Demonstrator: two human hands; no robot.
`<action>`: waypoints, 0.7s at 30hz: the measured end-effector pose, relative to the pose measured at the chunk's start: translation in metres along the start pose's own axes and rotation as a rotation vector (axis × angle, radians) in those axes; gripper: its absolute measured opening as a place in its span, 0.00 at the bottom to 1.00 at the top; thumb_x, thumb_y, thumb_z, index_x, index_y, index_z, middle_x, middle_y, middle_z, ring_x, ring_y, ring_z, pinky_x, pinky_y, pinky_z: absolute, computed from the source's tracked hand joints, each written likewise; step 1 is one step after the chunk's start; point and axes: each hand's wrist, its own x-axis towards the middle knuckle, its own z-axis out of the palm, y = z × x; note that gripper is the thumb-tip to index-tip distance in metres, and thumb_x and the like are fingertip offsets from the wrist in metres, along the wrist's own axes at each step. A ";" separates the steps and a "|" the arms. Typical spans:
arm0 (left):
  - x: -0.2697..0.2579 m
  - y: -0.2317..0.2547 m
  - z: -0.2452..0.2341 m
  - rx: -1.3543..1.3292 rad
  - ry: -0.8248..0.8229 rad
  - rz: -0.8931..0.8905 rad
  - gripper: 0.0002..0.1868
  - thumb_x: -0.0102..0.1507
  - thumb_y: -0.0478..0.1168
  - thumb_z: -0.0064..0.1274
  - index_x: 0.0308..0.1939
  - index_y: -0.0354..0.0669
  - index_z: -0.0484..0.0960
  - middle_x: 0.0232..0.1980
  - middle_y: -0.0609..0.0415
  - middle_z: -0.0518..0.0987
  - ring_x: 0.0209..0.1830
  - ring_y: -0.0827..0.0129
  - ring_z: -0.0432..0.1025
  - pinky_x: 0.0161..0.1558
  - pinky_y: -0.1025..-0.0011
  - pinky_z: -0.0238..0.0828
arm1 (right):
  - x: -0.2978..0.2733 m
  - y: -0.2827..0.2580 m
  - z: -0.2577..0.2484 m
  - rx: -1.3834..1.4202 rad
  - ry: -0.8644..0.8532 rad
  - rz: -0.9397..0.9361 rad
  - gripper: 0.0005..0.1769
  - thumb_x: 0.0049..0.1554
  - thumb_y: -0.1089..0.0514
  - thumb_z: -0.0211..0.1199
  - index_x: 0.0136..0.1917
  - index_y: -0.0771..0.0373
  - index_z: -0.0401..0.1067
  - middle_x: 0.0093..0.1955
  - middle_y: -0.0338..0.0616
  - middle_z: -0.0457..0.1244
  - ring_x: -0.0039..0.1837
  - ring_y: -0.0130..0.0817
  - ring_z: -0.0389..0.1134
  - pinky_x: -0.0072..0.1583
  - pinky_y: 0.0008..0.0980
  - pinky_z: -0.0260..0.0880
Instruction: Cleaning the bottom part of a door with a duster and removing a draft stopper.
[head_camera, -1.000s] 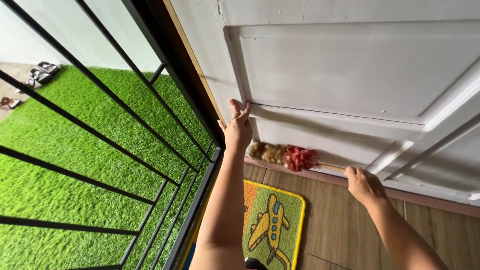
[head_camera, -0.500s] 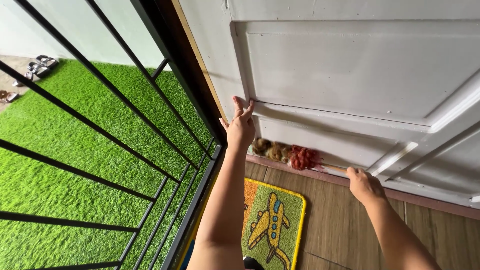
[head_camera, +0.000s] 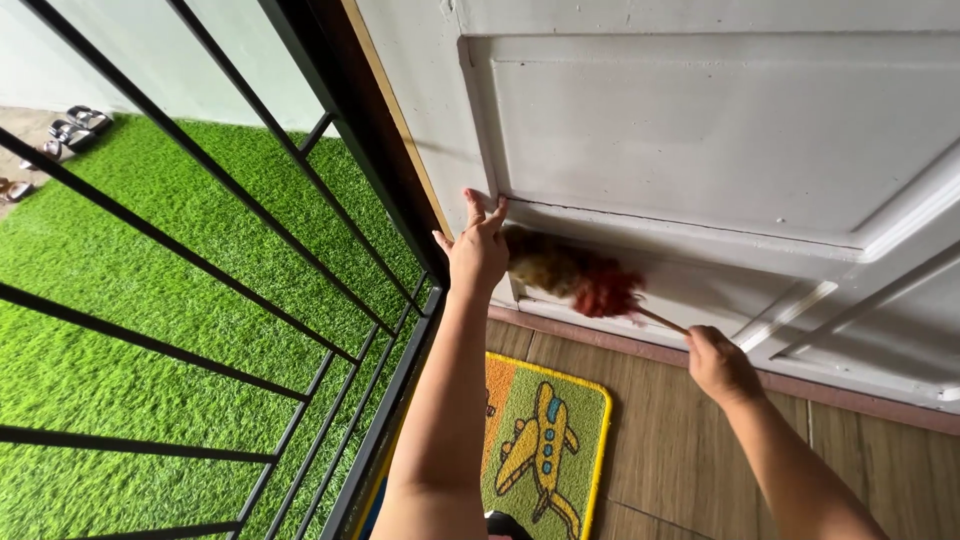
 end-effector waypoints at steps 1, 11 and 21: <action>0.001 0.003 -0.005 -0.002 -0.001 -0.003 0.31 0.64 0.35 0.43 0.70 0.70 0.74 0.83 0.54 0.48 0.72 0.60 0.67 0.69 0.23 0.29 | 0.006 -0.012 0.004 0.000 -0.003 -0.001 0.07 0.64 0.65 0.53 0.43 0.66 0.68 0.34 0.49 0.64 0.34 0.33 0.66 0.36 0.30 0.73; 0.001 -0.026 -0.036 -0.094 -0.024 0.015 0.16 0.69 0.46 0.47 0.58 0.63 0.84 0.73 0.58 0.68 0.66 0.58 0.71 0.67 0.21 0.24 | 0.015 -0.088 0.073 -0.155 -0.342 0.167 0.14 0.65 0.55 0.49 0.42 0.65 0.67 0.31 0.49 0.63 0.31 0.42 0.68 0.31 0.38 0.69; -0.003 -0.123 -0.060 -0.170 0.490 -0.051 0.15 0.70 0.48 0.46 0.45 0.49 0.87 0.47 0.52 0.86 0.45 0.56 0.81 0.51 0.57 0.77 | 0.016 -0.105 0.093 -0.164 -0.646 0.317 0.20 0.71 0.55 0.42 0.47 0.68 0.69 0.32 0.50 0.65 0.32 0.38 0.69 0.32 0.38 0.68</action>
